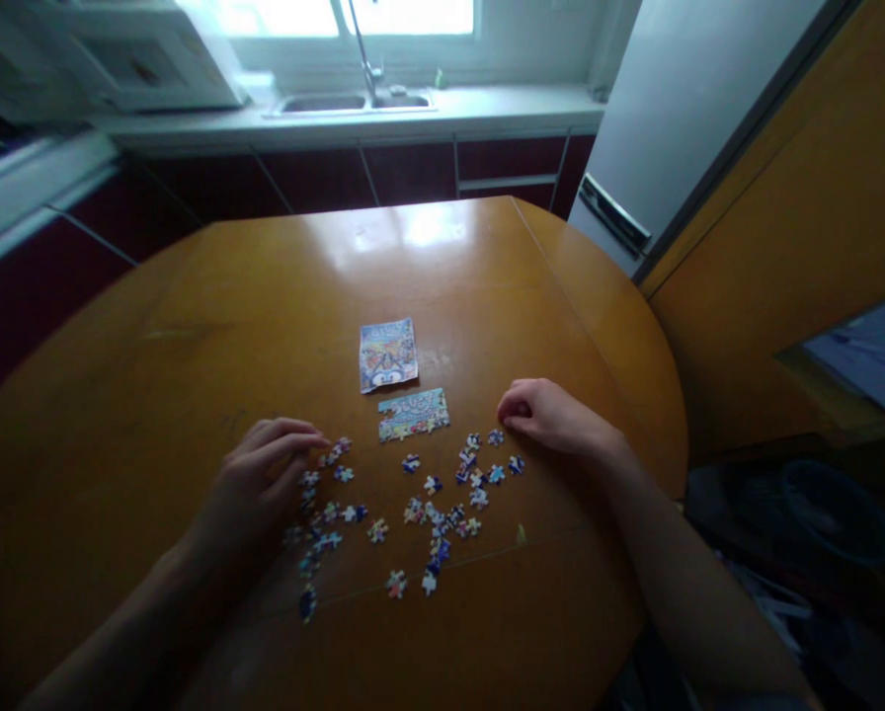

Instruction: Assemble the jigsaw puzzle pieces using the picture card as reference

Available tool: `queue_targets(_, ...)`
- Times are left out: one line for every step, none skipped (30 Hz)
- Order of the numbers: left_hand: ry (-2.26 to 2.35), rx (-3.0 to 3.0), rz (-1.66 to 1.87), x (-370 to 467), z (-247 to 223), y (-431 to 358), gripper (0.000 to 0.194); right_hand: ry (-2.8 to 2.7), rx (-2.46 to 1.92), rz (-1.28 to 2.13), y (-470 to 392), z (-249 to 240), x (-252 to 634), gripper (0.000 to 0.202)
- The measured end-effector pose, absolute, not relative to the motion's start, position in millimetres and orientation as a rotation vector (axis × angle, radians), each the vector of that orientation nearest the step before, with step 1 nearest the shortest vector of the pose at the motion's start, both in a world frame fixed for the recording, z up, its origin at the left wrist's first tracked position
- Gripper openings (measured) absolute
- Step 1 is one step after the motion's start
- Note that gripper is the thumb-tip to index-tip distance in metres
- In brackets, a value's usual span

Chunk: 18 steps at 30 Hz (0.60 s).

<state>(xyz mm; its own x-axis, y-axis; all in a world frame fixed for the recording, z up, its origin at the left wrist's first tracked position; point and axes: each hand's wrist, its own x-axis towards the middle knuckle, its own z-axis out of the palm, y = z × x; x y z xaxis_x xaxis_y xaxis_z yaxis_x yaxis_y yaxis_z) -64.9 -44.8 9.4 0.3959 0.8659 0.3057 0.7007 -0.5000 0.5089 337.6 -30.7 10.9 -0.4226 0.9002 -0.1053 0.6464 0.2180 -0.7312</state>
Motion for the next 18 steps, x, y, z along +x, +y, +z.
queue_targets(1.369, 2.357, 0.784, -65, 10, -45, 0.019, -2.161, -1.427, 1.055, -32, 12, 337, 0.010)
queue_targets(1.366, 2.356, 0.783, -65, 10, -45, 0.019, -2.163, -1.415, 1.079, -32, 14, 336, 0.010)
queue_targets(1.365, 2.356, 0.783, -65, 10, -45, 0.019, -2.163, -1.406, 1.103, -33, 15, 335, 0.010)
queue_targets(1.363, 2.356, 0.785, -65, 10, -45, 0.020, -2.160, -1.403, 1.122, -34, 17, 333, 0.010)
queue_targets(1.360, 2.358, 0.785, -65, 9, -45, 0.020, -2.160, -1.406, 1.136, -36, 18, 332, 0.010)
queue_targets(1.359, 2.360, 0.784, -65, 9, -45, 0.020, -2.169, -1.407, 1.143, -37, 19, 331, 0.011)
queue_targets(1.359, 2.359, 0.779, -65, 8, -45, 0.020, -2.187, -1.403, 1.141, -38, 21, 329, 0.011)
queue_targets(1.357, 2.357, 0.771, -65, 8, -45, 0.020, -2.209, -1.393, 1.128, -40, 22, 328, 0.012)
queue_targets(1.354, 2.355, 0.763, -66, 7, -44, 0.020, -2.232, -1.376, 1.111, -41, 23, 326, 0.012)
queue_targets(1.353, 2.351, 0.754, -66, 6, -44, 0.020, -2.251, -1.355, 1.094, -42, 24, 325, 0.012)
queue_targets(1.350, 2.350, 0.748, -66, 6, -45, 0.020, -2.262, -1.338, 1.083, -43, 24, 324, 0.012)
queue_targets(1.347, 2.352, 0.747, -66, 6, -45, 0.019, -2.264, -1.333, 1.080, -44, 24, 323, 0.011)
queue_targets(1.343, 2.357, 0.748, -66, 6, -45, 0.019, -2.253, -1.343, 1.086, -44, 24, 323, 0.009)
queue_targets(1.340, 2.360, 0.752, -66, 6, -45, 0.018, -2.232, -1.361, 1.097, -44, 24, 322, 0.008)
queue_targets(1.338, 2.362, 0.757, -66, 6, -45, 0.018, -2.193, -1.383, 1.104, -44, 24, 321, 0.007)
queue_targets(1.333, 2.365, 0.760, -66, 6, -45, 0.018, -2.137, -1.397, 1.104, -44, 23, 319, 0.008)
queue_targets(1.331, 2.364, 0.760, -66, 6, -45, 0.018, -2.067, -1.400, 1.095, -43, 22, 316, 0.012)
queue_targets(1.331, 2.361, 0.755, -66, 6, -46, 0.017, -1.993, -1.391, 1.075, -43, 21, 313, 0.017)
